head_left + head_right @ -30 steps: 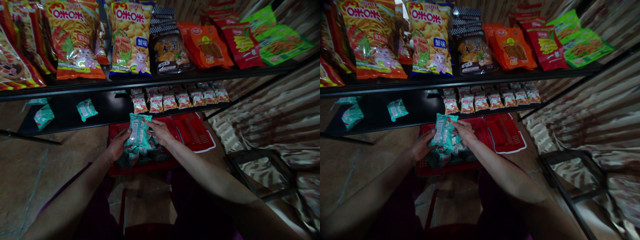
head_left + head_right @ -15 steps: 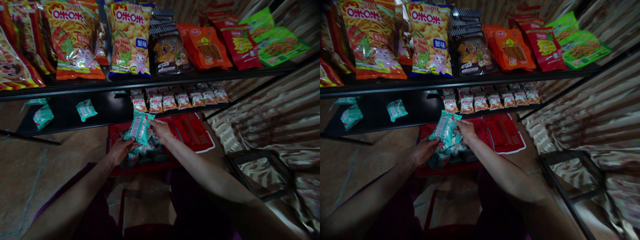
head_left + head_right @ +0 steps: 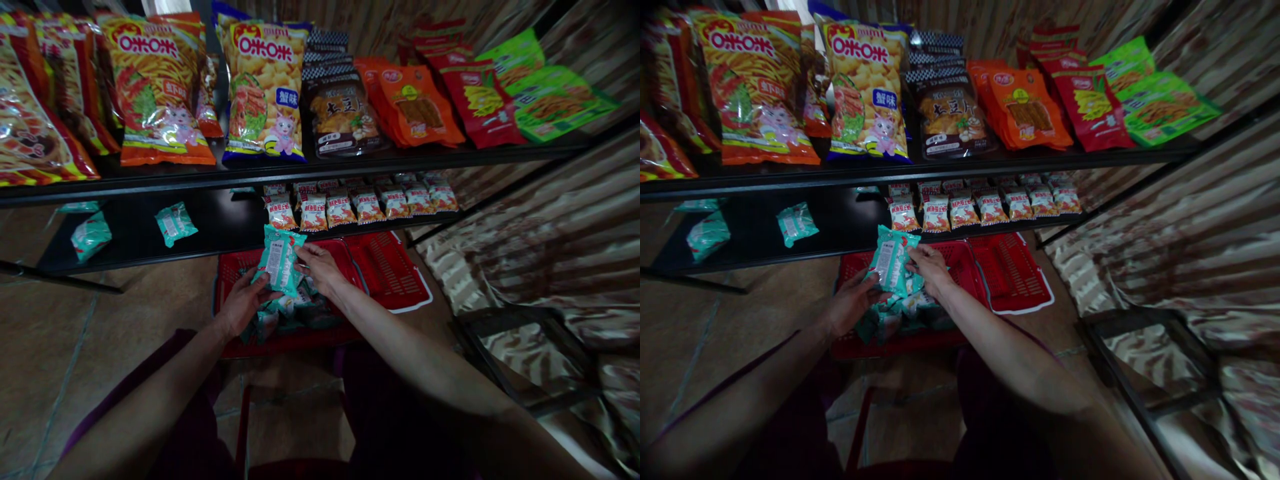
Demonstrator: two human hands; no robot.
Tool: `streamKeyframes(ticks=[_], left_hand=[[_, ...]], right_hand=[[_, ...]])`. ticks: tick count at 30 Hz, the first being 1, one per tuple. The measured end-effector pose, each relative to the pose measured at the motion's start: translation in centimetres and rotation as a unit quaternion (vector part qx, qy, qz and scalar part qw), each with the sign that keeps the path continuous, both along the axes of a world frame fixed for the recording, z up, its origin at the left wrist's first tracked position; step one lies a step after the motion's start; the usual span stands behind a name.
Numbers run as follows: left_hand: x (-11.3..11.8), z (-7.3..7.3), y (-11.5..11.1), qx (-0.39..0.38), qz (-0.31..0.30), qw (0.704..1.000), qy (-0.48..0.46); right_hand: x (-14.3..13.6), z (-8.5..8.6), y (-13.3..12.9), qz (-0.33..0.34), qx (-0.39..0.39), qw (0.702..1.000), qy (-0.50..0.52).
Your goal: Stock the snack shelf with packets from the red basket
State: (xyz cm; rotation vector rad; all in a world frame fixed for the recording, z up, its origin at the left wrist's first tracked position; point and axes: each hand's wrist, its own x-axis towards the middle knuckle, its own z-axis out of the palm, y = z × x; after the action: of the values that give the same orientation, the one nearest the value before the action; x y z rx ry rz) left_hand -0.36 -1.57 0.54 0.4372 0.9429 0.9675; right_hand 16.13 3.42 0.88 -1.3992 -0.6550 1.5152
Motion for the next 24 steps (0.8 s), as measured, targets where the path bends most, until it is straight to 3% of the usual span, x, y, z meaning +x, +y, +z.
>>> streamKeyframes(ticks=[3, 7, 12, 16, 19, 24], left_hand=[[-0.1, -0.4, -0.1, 0.009, 0.012, 1.000, 0.011], [-0.2, -0.4, -0.1, -0.005, 0.015, 1.000, 0.009], [0.0, -0.4, -0.1, 0.021, 0.052, 0.998, 0.036], [0.0, -0.6, -0.1, 0.087, 0.059, 0.985, 0.134], [0.0, -0.4, -0.3, 0.167, 0.065, 0.953, 0.243], [0.5, 0.4, -1.9, 0.316, 0.039, 0.867, 0.384]], right_hand=[[-0.1, -0.3, 0.0, -0.019, 0.026, 0.999, -0.037], [-0.1, -0.6, 0.1, -0.047, 0.116, 0.985, -0.119], [-0.2, -0.3, -0.5, 0.031, 0.211, 0.961, -0.179], [-0.4, 0.2, -1.6, 0.089, 0.212, 0.941, -0.248], [-0.8, 0.6, -2.3, 0.138, 0.173, 0.952, -0.210], [-1.7, 1.0, -3.1, 0.204, 0.121, 0.971, -0.017]])
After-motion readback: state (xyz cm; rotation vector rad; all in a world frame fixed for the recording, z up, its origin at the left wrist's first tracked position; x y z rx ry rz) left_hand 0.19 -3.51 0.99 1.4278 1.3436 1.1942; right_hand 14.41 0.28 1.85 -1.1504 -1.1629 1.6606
